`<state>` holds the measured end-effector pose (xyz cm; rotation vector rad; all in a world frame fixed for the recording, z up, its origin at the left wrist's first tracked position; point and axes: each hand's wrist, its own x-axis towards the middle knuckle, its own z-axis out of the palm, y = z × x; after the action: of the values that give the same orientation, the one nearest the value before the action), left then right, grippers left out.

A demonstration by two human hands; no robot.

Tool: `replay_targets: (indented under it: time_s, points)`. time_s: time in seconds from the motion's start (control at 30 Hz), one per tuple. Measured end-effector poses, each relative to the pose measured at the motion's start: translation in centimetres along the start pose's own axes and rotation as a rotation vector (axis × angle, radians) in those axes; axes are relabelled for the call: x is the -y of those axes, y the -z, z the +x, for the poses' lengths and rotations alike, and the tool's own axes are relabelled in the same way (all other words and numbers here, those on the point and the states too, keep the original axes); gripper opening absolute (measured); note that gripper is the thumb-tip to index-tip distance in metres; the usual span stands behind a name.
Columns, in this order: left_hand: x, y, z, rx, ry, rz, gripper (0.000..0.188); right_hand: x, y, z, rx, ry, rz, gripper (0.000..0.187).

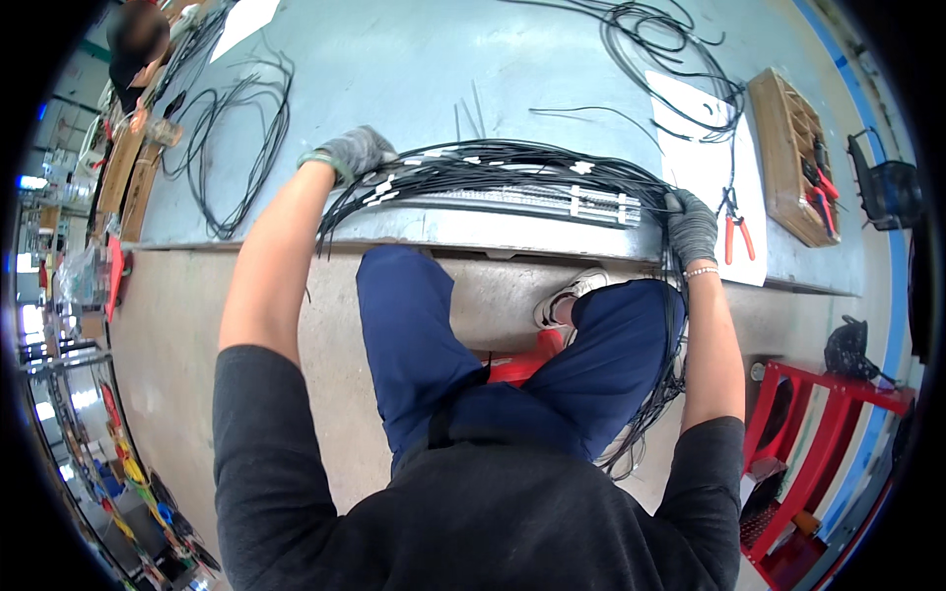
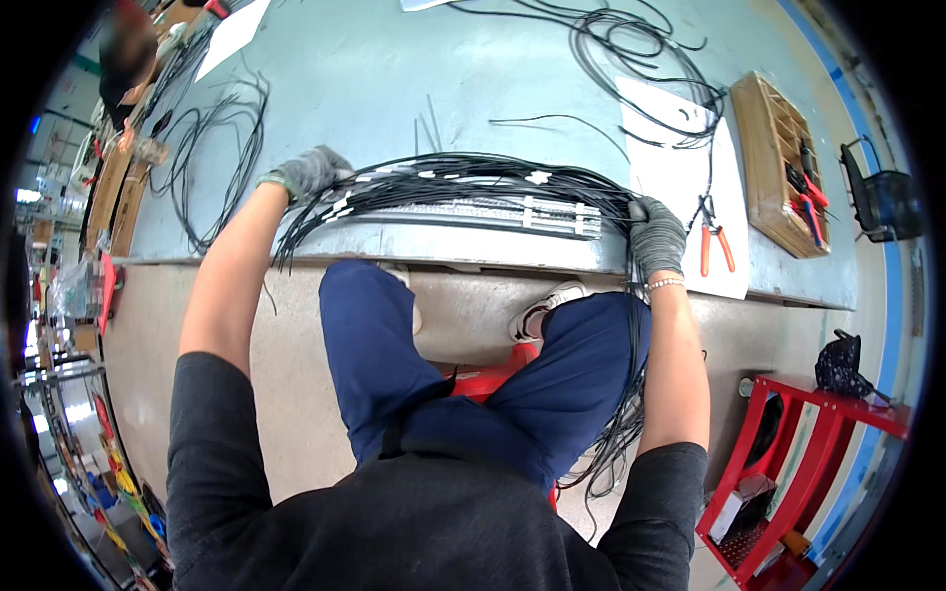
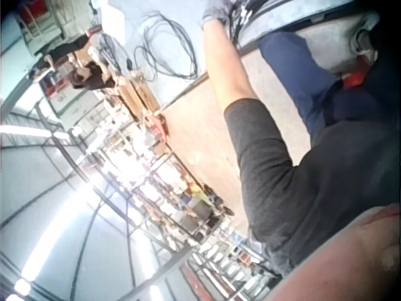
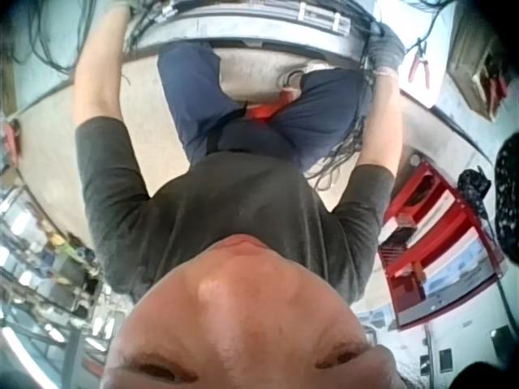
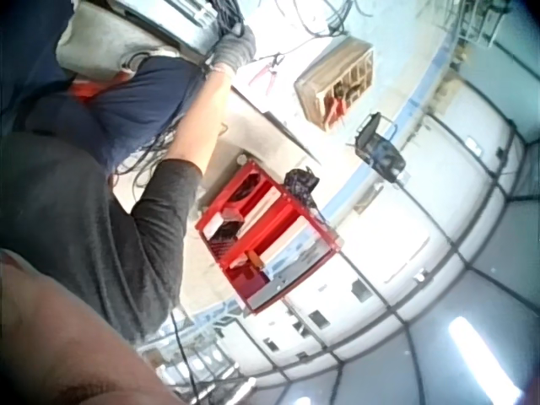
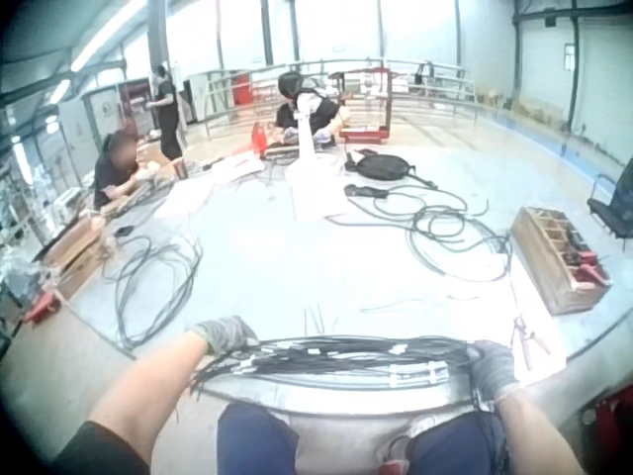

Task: The person sits at a workbench and repeatedly gathers, aligns, and bundles a large quantity of black cables by hand. They hold the bundle against their lap and use both hands to straighten and compact the wires into a neat stack.

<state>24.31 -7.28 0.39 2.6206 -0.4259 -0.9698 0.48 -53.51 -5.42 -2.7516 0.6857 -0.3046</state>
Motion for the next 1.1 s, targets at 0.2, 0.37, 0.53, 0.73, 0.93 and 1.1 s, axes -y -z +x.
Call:
replay_targets:
  time_s: [0.2,0.37,0.53,0.73,0.93,1.1]
  points:
    - [0.7,-0.3,-0.9,-0.097,-0.064,-0.094,0.019,0.9,0.8,-0.2,0.008,-0.002,0.065,0.027]
    - [0.3,-0.4,-3.6,-0.111,-0.109,-0.252,0.022,1.3,2.4,-0.9,-0.030,-0.026,0.117,0.026]
    - [1.1,-1.2,-13.3,0.054,-0.143,-0.101,0.016,2.8,8.4,-6.1,0.080,-0.036,0.417,0.023]
    - [-3.7,-8.0,-19.8,0.282,-0.483,-0.131,0.058,5.2,13.1,-14.4,0.155,0.396,0.383,0.019]
    - [-19.9,-14.3,-18.5,-0.098,-0.945,-0.146,0.041,7.2,13.7,-16.7,0.115,0.413,0.372,0.021]
    - [-24.2,-15.6,-17.8,-0.198,-0.957,-0.207,0.024,7.3,14.6,-17.1,0.038,0.371,0.363,0.019]
